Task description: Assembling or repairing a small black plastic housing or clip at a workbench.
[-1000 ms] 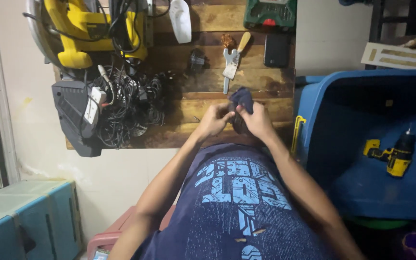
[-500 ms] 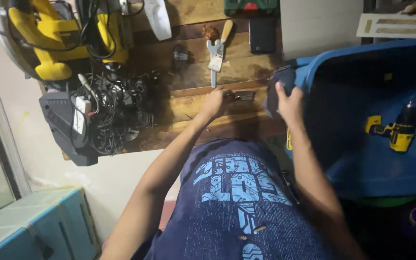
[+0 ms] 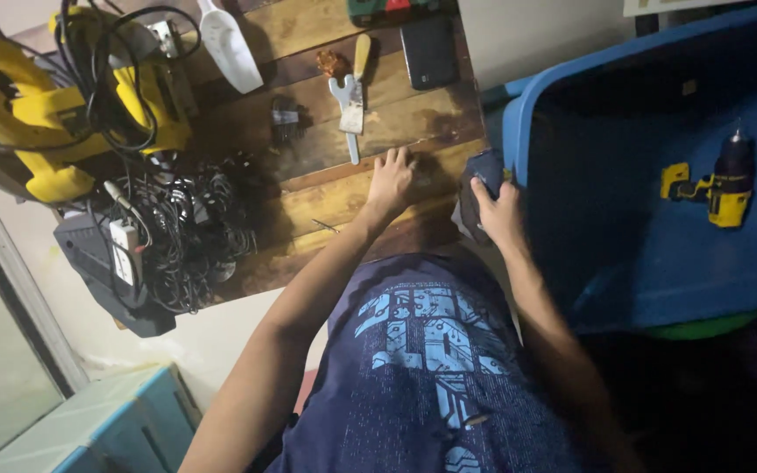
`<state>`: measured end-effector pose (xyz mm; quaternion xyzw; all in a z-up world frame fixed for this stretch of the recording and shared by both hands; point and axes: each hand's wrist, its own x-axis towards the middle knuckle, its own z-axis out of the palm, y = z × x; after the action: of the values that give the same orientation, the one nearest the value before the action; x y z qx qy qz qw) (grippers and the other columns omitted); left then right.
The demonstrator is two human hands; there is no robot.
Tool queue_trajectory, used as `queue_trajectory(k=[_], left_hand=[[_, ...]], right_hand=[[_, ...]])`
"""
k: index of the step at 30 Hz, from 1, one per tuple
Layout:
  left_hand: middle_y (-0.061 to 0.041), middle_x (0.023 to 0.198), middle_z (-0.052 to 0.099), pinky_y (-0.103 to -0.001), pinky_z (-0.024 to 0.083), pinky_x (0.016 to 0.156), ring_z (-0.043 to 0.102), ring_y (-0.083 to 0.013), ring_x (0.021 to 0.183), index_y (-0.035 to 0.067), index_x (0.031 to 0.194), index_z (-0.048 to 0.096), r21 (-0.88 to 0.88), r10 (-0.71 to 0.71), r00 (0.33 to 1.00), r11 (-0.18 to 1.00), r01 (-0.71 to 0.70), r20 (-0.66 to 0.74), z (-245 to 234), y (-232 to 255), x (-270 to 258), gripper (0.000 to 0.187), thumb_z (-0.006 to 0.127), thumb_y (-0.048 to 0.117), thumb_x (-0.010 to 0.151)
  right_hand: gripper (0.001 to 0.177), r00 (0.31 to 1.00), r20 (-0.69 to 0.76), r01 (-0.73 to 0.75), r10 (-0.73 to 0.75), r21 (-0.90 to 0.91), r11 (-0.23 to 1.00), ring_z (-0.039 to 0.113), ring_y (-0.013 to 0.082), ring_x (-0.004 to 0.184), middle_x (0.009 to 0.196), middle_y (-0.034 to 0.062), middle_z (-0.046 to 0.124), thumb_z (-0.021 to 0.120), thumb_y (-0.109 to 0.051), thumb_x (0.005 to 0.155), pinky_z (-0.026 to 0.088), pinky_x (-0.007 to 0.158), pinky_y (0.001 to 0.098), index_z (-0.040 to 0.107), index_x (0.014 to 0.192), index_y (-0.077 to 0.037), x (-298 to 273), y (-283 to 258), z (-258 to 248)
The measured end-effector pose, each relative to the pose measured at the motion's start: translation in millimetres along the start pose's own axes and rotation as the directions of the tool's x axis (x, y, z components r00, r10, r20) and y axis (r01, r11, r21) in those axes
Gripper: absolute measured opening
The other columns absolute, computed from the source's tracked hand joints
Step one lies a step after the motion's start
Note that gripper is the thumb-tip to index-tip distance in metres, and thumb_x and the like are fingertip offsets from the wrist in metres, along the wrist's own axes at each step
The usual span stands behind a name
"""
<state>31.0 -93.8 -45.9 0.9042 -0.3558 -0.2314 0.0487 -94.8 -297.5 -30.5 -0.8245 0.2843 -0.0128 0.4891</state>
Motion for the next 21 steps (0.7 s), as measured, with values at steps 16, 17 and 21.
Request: queue_trajectory(k=[16,17,21], left_hand=[[-0.019,0.133,0.048,-0.055,0.048,0.098,0.049,-0.0399,0.125,0.007,0.127,0.056,-0.205,-0.101,0.985,0.976,0.071,-0.143,60.2,-7.2,14.2,0.052,0.077,0.012,0.080],[-0.020,0.134,0.047,-0.055,0.048,0.096,0.048,-0.0403,0.125,0.005,0.128,0.055,-0.182,-0.121,0.982,0.979,0.094,-0.145,62.4,-7.9,17.0,0.057,0.077,0.009,0.076],[-0.019,0.135,0.047,-0.057,0.048,0.095,0.047,-0.0395,0.129,0.004,0.128,0.054,-0.183,-0.175,0.982,0.970,0.160,-0.072,60.3,-2.6,18.7,0.063,0.078,0.007,0.070]], right_hand=[[0.057,0.998,0.062,-0.012,0.017,-0.072,0.997,0.069,0.0480,0.083,0.084,0.0330,0.067,0.074,-0.047,0.093,0.051,0.070,0.0520,0.065,0.088,0.009,-6.2,29.5,13.4],[0.055,0.997,0.074,0.013,-0.012,-0.012,1.000,0.070,0.0460,0.083,0.085,0.0314,0.069,0.072,-0.047,0.093,0.052,0.070,0.0509,0.066,0.091,0.008,-6.0,22.2,9.4],[0.059,0.994,0.086,-0.031,0.061,-0.306,0.952,0.069,0.0465,0.080,0.084,0.0332,0.068,0.075,-0.049,0.093,0.052,0.071,0.0522,0.068,0.084,0.008,-2.4,11.8,-3.1]])
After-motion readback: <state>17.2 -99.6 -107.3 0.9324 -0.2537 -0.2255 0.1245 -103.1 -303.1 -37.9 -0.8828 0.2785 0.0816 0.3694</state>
